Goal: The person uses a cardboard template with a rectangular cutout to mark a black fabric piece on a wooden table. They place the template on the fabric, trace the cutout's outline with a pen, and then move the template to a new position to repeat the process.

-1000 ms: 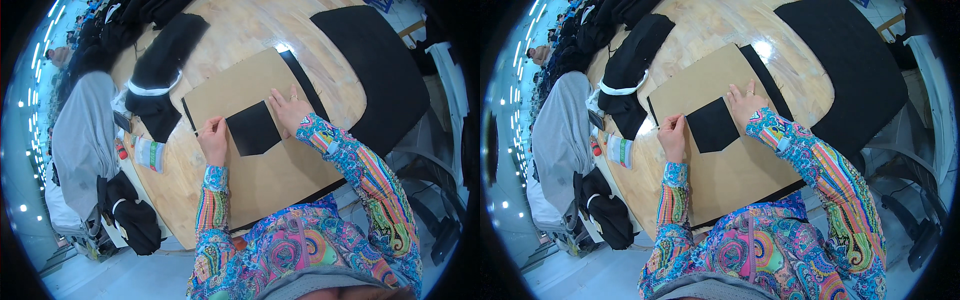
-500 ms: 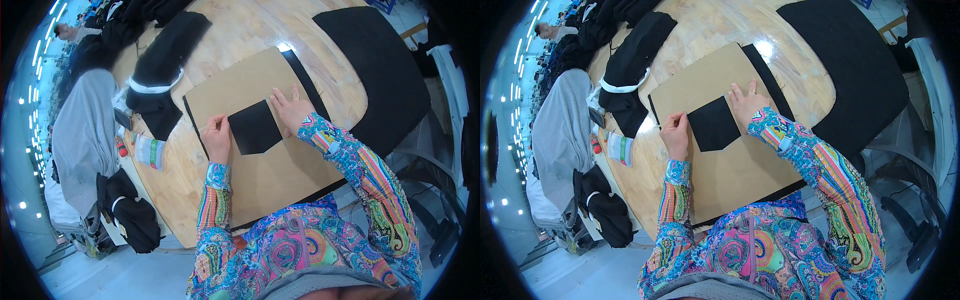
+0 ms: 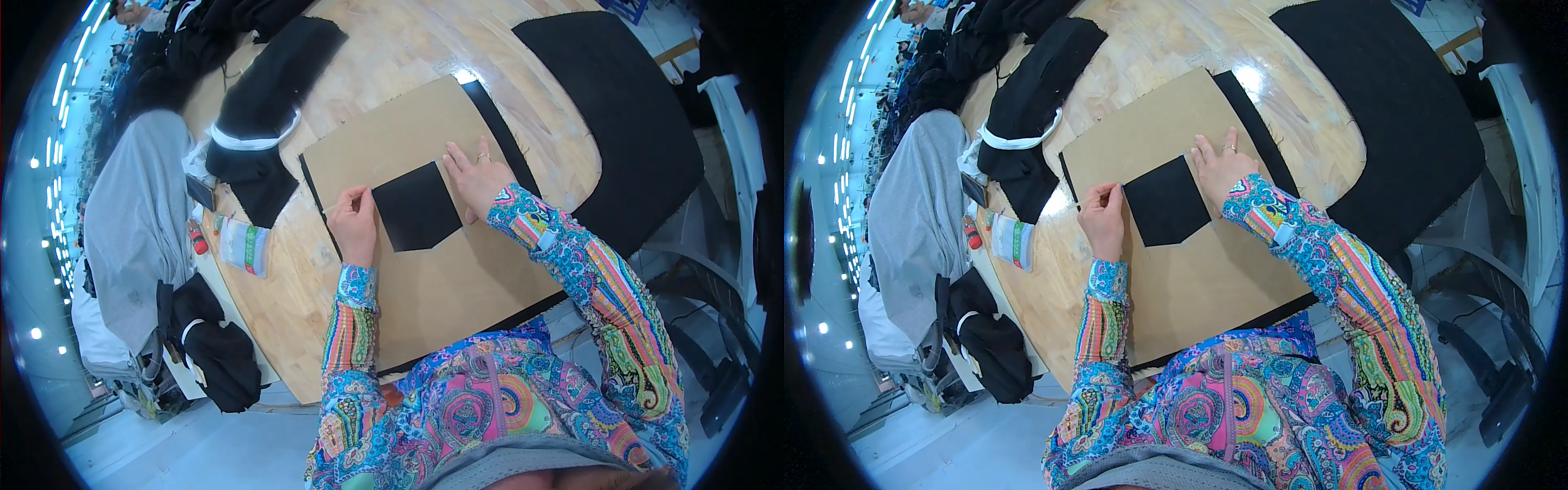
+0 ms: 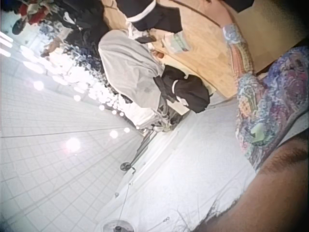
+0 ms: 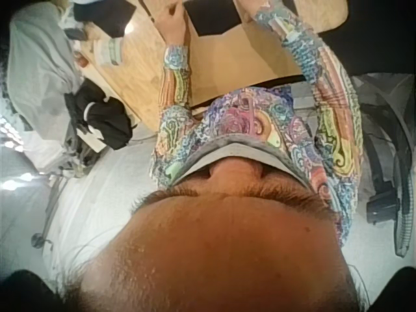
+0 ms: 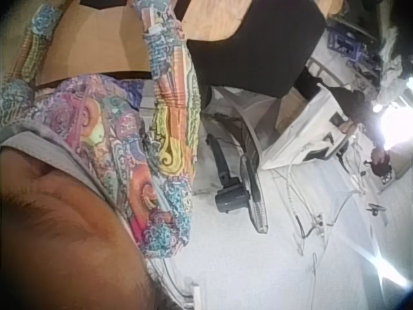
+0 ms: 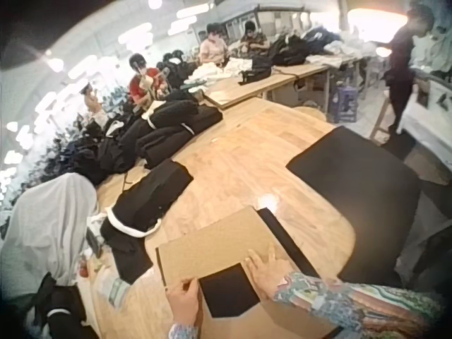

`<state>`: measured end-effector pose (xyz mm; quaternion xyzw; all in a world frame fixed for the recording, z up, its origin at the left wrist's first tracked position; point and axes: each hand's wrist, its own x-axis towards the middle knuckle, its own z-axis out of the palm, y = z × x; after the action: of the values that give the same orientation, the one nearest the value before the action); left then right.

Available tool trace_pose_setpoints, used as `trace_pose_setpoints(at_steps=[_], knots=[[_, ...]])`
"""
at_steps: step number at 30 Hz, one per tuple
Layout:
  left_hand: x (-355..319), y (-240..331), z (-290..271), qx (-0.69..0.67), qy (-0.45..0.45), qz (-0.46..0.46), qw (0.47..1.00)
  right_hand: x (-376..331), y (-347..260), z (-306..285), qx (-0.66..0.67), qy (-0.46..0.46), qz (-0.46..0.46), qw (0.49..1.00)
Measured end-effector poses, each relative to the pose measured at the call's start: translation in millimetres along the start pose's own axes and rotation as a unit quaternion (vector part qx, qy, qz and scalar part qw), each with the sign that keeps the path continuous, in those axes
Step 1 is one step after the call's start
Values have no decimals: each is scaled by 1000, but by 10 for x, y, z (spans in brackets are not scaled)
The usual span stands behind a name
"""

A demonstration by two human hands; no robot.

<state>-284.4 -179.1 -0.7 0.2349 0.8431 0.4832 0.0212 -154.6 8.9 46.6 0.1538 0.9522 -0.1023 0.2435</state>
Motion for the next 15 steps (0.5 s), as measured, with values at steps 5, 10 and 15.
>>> trace_pose_setpoints(at_steps=[5,10,15], knots=[[-16,-1,-45,-36,21,-50,998,-5,6,-10,5,-2,-3,1000],[-7,12,-50,22,10,-10,1000,-3,3,-22,13,-6,2,1000],[-59,56,-55,99,-7,41,994,15,3,2,10,-4,1,1000]])
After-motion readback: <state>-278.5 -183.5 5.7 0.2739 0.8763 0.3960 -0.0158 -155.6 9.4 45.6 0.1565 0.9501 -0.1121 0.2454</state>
